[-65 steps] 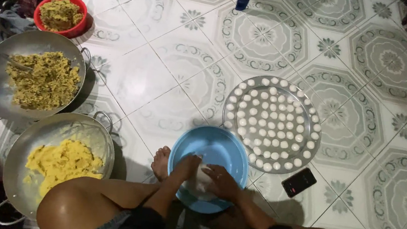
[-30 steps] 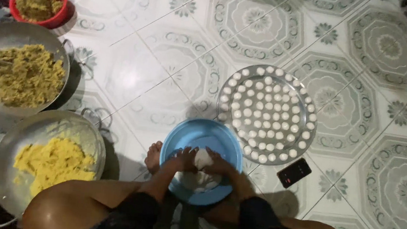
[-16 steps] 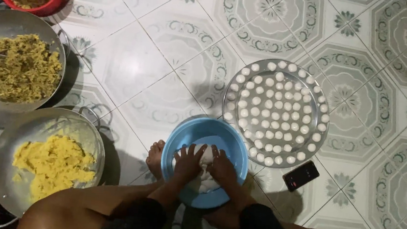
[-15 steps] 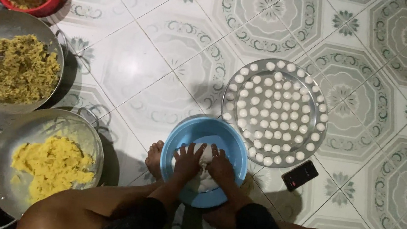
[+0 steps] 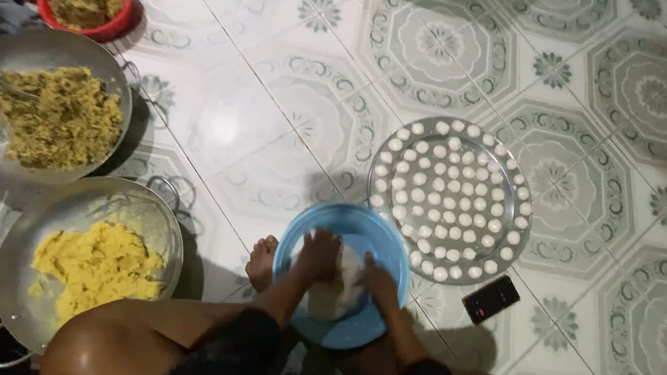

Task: A person sits on the floor and kneads a small ball of white dough in a blue plastic bowl.

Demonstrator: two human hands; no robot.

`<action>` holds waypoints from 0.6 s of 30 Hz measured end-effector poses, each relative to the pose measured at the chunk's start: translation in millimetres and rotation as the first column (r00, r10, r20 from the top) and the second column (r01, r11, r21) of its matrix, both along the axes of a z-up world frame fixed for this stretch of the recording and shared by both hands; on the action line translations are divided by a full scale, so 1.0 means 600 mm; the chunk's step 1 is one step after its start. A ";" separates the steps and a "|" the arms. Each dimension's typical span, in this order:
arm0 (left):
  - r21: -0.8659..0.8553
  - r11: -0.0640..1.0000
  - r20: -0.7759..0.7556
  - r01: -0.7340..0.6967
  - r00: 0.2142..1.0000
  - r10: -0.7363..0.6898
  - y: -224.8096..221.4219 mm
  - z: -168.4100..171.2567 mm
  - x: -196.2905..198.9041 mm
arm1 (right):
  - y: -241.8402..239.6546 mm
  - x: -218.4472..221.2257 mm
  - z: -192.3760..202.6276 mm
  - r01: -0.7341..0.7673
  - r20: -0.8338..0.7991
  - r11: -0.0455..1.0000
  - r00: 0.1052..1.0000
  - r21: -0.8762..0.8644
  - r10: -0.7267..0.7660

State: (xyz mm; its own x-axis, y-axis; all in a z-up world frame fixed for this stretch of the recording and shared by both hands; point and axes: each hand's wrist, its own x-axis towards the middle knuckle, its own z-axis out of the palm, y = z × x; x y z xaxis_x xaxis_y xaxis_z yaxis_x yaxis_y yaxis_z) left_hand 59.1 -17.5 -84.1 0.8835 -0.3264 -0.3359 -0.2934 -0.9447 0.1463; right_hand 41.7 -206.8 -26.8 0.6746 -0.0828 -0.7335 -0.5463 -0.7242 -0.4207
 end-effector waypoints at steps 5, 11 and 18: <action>-0.051 0.997 -0.205 -0.050 0.978 0.039 -0.021 0.138 -0.059 | 0.013 0.087 -0.266 -0.555 0.468 0.832 0.734 -0.003 0.492; -0.462 0.873 -0.046 -0.158 0.987 0.154 0.026 0.067 -0.120 | 0.169 0.099 -0.065 -0.394 0.020 0.918 0.919 0.034 0.394; -0.710 0.665 0.050 -0.230 0.926 0.374 0.073 0.198 -0.061 | 0.084 0.021 -0.121 -0.646 0.452 0.761 0.661 -0.065 0.599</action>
